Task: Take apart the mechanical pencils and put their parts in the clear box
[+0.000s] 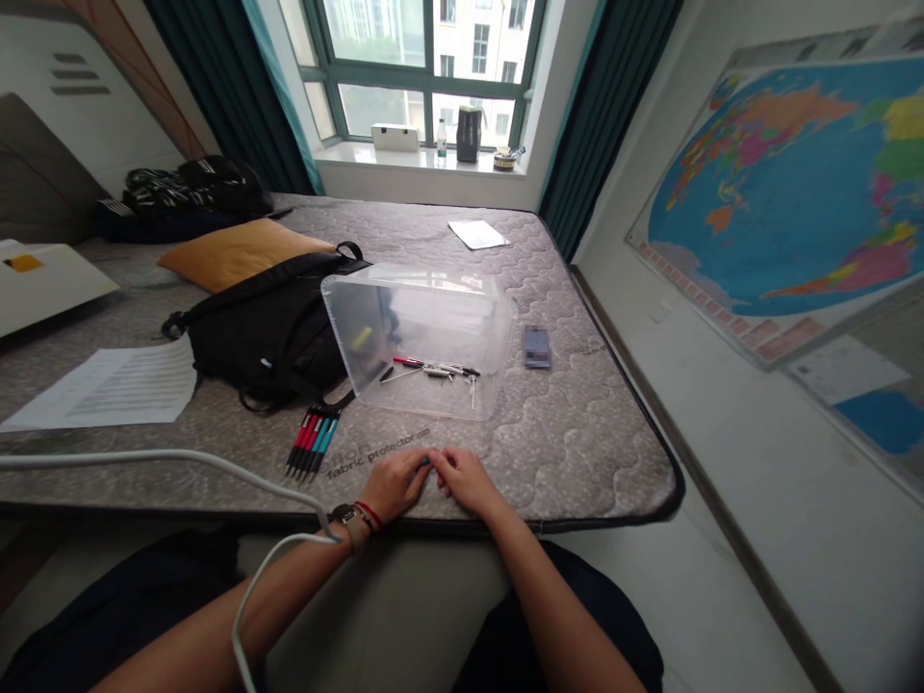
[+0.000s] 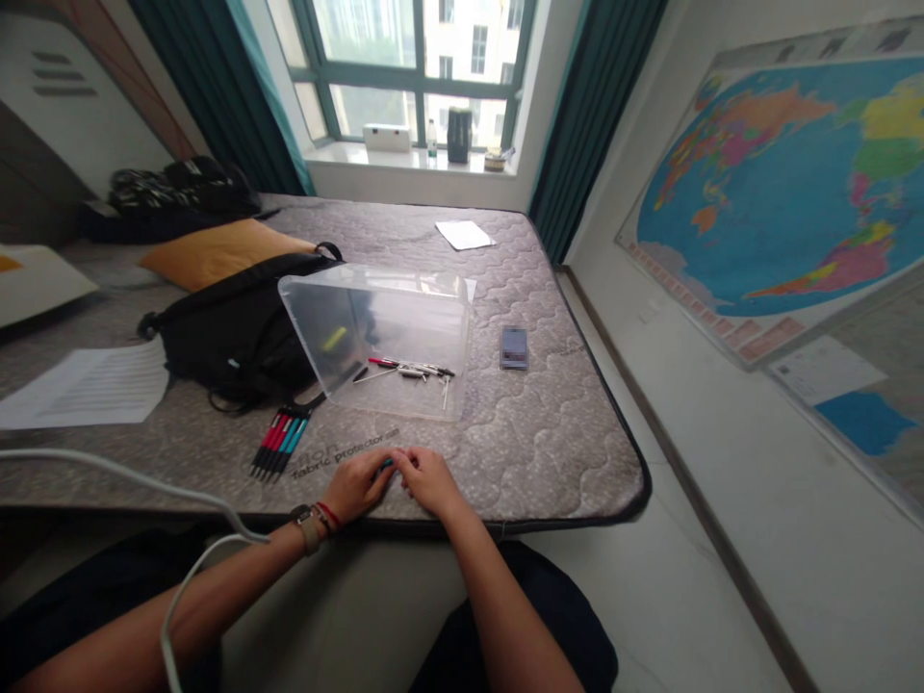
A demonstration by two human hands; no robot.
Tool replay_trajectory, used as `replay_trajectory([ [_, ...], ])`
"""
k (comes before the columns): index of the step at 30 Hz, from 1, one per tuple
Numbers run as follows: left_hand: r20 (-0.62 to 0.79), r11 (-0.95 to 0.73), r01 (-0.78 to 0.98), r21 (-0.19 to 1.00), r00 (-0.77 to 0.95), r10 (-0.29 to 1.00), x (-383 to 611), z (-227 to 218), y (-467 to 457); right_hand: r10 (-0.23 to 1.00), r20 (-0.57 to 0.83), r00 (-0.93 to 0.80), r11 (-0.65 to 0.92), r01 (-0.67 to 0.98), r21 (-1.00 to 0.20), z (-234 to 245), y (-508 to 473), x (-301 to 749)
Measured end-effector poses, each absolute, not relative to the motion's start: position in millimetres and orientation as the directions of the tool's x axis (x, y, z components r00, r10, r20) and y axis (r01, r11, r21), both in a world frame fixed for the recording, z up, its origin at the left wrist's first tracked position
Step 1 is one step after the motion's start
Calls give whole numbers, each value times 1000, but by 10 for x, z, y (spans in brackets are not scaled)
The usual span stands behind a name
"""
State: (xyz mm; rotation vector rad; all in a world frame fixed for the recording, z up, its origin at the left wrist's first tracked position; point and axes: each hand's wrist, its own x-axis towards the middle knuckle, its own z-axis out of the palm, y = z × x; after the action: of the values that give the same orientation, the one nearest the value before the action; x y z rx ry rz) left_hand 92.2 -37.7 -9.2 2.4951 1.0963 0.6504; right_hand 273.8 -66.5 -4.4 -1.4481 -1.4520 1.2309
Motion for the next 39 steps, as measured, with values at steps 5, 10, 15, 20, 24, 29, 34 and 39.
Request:
replay_trajectory([
  [5, 263, -597, 615, 514, 550, 793, 923, -116, -393, 993, -93, -66, -73, 262, -962, -54, -676, 2724],
  [10, 251, -483, 579, 657, 437, 864, 931, -100, -371, 992, -120, -47, -105, 253, -962, -51, -659, 2700],
  [15, 265, -569, 616, 545, 518, 813, 929, -131, -383, 989, -142, -45, -129, 215, -968, -76, -642, 2674],
  [20, 259, -604, 649, 463, 552, 792, 923, -179, -407, 992, -118, -39, -109, 186, -977, -127, -638, 2667],
  [24, 236, -605, 648, 462, 568, 788, 922, -178, -405, 986, -154, -62, -149, 81, -986, -126, -627, 2644],
  [29, 241, -508, 648, 567, 460, 855, 950, -142, -388, 945, -324, 47, -282, -385, -879, -25, -579, 2700],
  [34, 232, -487, 618, 617, 449, 863, 973, -83, -381, 868, -496, 1, -326, -753, -571, 74, -537, 2837],
  [39, 197, -486, 621, 615, 476, 857, 949, -29, -386, 884, -463, -72, -364, -728, -582, 65, -591, 2737],
])
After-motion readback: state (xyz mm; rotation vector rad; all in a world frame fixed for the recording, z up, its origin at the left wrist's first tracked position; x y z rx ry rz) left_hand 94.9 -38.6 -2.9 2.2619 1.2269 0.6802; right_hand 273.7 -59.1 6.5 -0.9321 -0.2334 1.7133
